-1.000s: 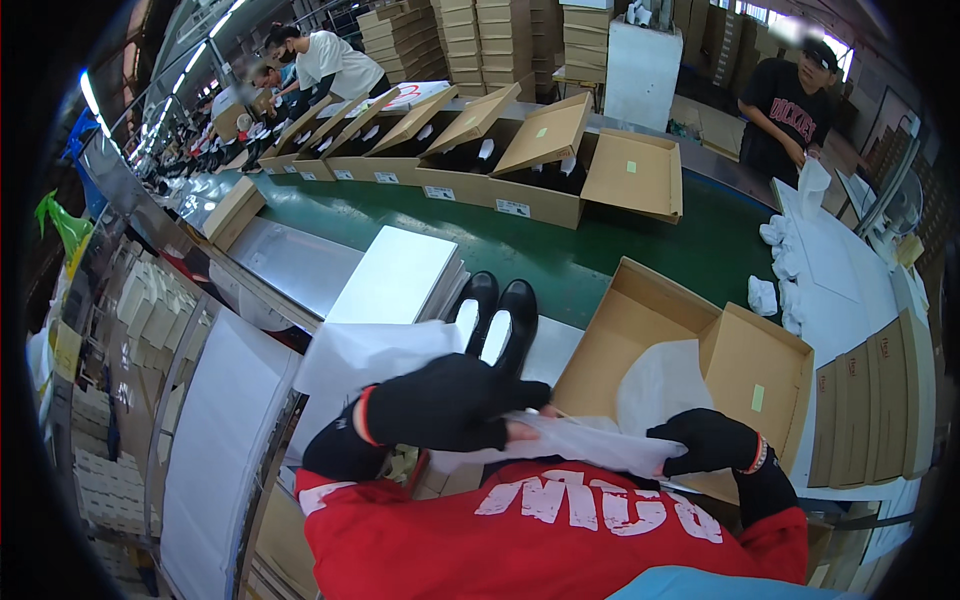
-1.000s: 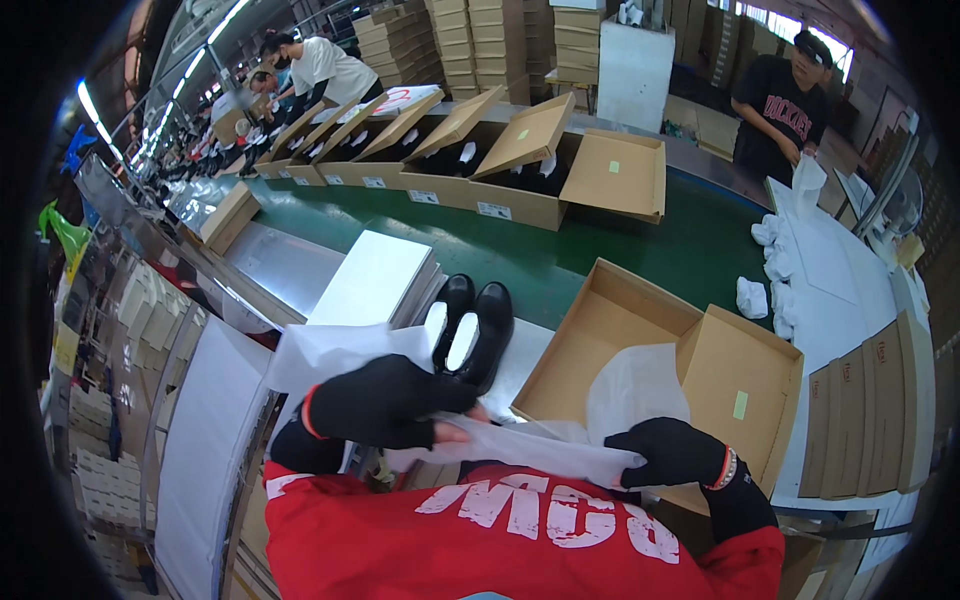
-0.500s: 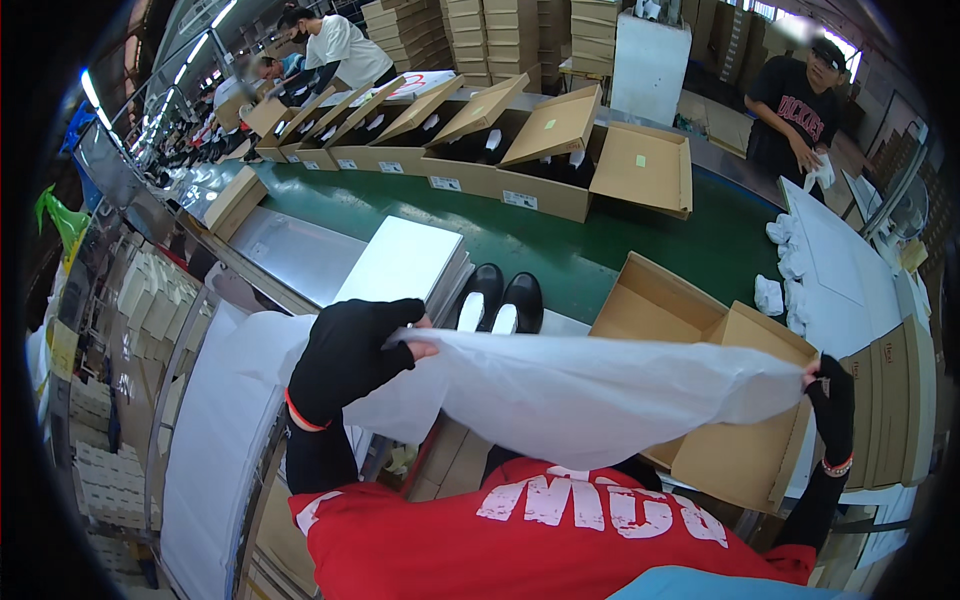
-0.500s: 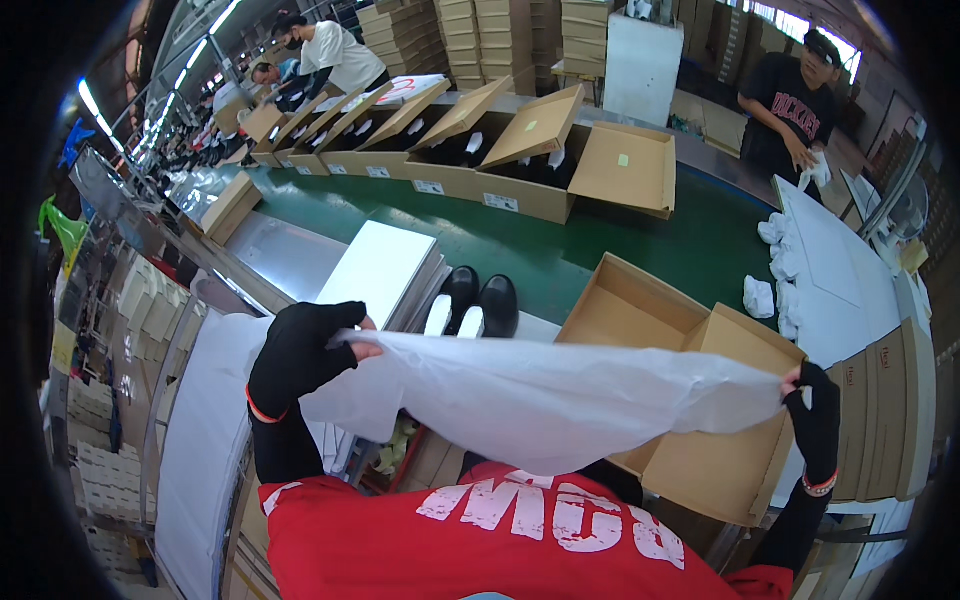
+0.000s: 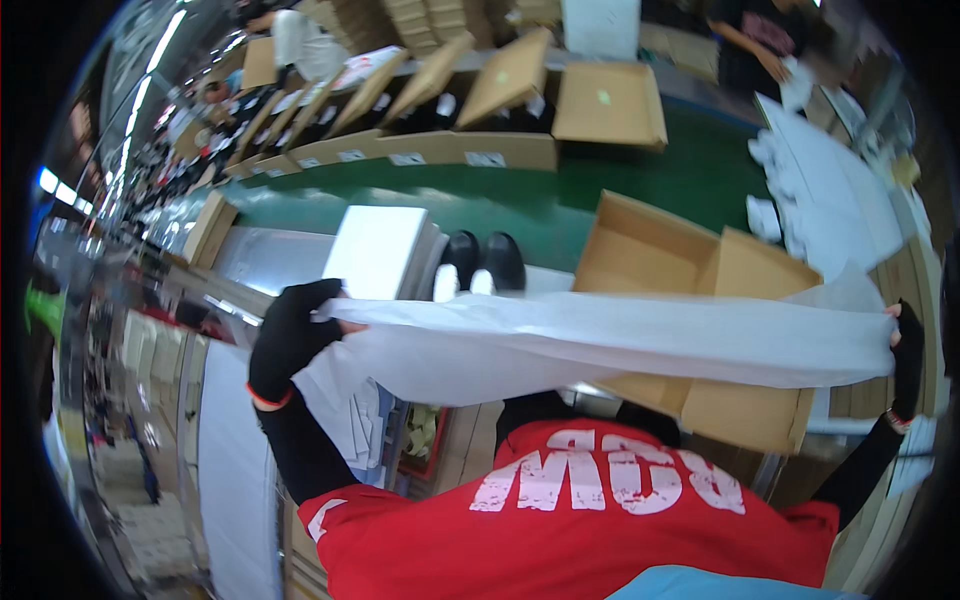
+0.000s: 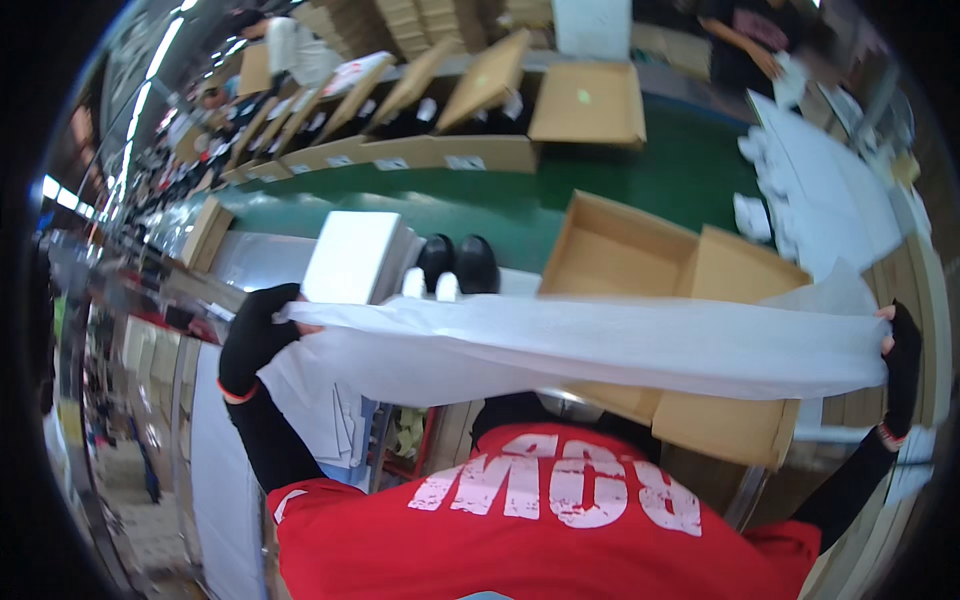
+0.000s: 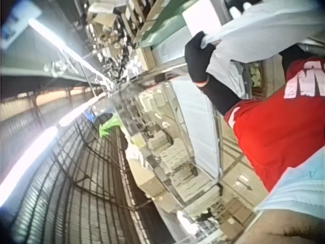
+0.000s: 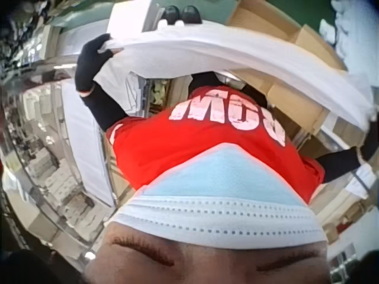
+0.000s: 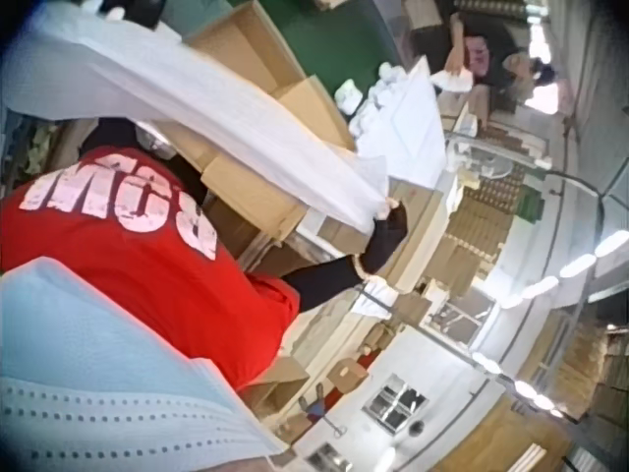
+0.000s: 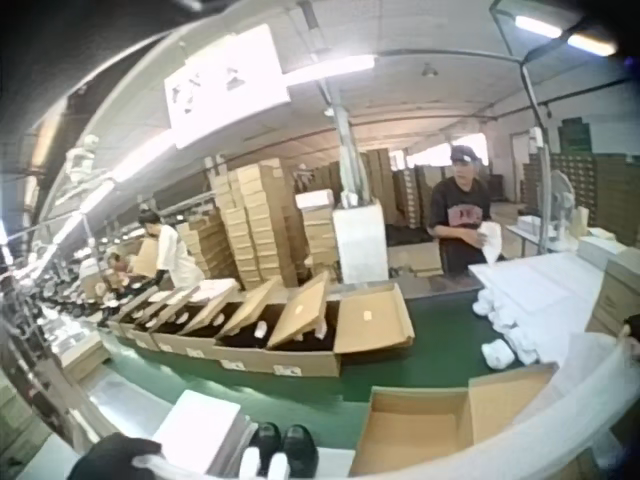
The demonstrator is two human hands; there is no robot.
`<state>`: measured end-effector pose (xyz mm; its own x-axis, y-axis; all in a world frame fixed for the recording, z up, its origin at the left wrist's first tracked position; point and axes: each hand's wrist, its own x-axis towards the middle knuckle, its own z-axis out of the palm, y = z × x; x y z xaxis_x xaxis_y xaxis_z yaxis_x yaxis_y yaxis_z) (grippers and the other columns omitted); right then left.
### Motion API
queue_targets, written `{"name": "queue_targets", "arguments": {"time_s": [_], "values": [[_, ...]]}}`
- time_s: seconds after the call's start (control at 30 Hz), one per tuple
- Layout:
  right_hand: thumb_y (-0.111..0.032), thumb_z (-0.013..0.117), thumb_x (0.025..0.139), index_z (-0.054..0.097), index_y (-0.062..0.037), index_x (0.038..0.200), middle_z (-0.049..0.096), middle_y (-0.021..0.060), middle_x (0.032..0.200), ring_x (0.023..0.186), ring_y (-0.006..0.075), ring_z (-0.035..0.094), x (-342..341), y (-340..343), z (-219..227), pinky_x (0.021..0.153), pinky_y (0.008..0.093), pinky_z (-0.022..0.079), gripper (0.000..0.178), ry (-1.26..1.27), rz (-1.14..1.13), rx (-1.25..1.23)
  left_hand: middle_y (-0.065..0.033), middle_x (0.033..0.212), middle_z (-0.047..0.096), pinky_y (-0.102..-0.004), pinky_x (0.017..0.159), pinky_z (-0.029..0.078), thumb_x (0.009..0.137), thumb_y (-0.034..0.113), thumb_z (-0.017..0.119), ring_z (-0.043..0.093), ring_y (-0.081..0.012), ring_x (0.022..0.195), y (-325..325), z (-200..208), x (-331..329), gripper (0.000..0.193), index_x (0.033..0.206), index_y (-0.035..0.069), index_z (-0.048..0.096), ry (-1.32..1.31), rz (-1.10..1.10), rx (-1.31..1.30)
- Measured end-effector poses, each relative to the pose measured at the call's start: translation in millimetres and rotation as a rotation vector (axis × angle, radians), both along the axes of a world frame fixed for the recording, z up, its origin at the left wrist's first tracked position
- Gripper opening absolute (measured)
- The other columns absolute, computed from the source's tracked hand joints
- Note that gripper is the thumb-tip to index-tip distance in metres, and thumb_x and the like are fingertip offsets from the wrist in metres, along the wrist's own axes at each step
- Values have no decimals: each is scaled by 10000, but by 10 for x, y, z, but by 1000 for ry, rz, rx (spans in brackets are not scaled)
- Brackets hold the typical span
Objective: The recorder is packing finished leather boots into retail boxes, including wrapping them in tissue paper and adding stuffing.
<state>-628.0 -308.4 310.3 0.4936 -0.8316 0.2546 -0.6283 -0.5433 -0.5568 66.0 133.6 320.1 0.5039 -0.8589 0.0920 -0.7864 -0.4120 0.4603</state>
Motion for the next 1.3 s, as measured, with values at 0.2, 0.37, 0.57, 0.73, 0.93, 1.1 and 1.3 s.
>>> {"name": "queue_targets", "arguments": {"time_s": [0.2,0.37,0.57,0.73,0.93,1.1,1.3], "values": [[-522,719,824,580,68,1224,652,233,1009,797,398,646,-480,302,494,737,439,521,726,147,7,248,-207,1057,697,-390,889,505,722,257,816,674,-316,999,-823,-548,696,532,1160,-1,659,-260,-167,-41],[-408,657,905,562,-18,1286,601,87,1229,1142,181,549,-330,-462,-77,1012,311,400,553,46,-209,192,-171,1210,623,-511,996,406,718,399,789,599,-305,1130,-1977,-1605,893,720,1329,105,547,-383,-65,43],[-374,618,940,586,10,1233,616,143,1196,1156,233,562,-916,-1494,-622,1011,321,418,484,480,-270,27,-114,1344,489,-625,1093,188,782,439,725,402,-304,1318,-2116,-1683,-299,739,1404,157,444,-538,-169,-227],[-335,623,925,597,38,1212,632,197,1192,1147,306,585,-1354,-1942,-900,998,357,435,471,585,-303,-227,-148,1391,471,-659,1084,167,858,520,625,379,-343,1352,-2004,-1983,-573,708,1408,112,445,-537,-270,-36],[-292,673,883,599,23,1234,631,189,1214,1161,300,583,-1701,-2168,-887,1023,366,425,477,548,-302,-208,-201,1358,494,-602,1028,291,879,552,592,446,-347,1279,-2188,-2105,265,754,1379,9,436,-593,-2,21],[-184,680,851,512,-52,1363,605,142,1285,1197,307,563,-882,-1486,-639,1002,395,437,555,1040,-373,-626,-228,1309,515,-488,991,370,845,422,689,499,-369,1201,-1897,-1902,-1018,730,1372,-12,433,-364,-435,-42],[-333,725,803,520,-55,1329,457,153,1439,1351,349,392,989,120,-857,1132,507,262,629,337,248,-575,-266,1451,399,-410,1110,338,866,184,704,394,-369,1364,-1761,-2753,-1464,776,1471,-46,277,274,-349,-293]]}}
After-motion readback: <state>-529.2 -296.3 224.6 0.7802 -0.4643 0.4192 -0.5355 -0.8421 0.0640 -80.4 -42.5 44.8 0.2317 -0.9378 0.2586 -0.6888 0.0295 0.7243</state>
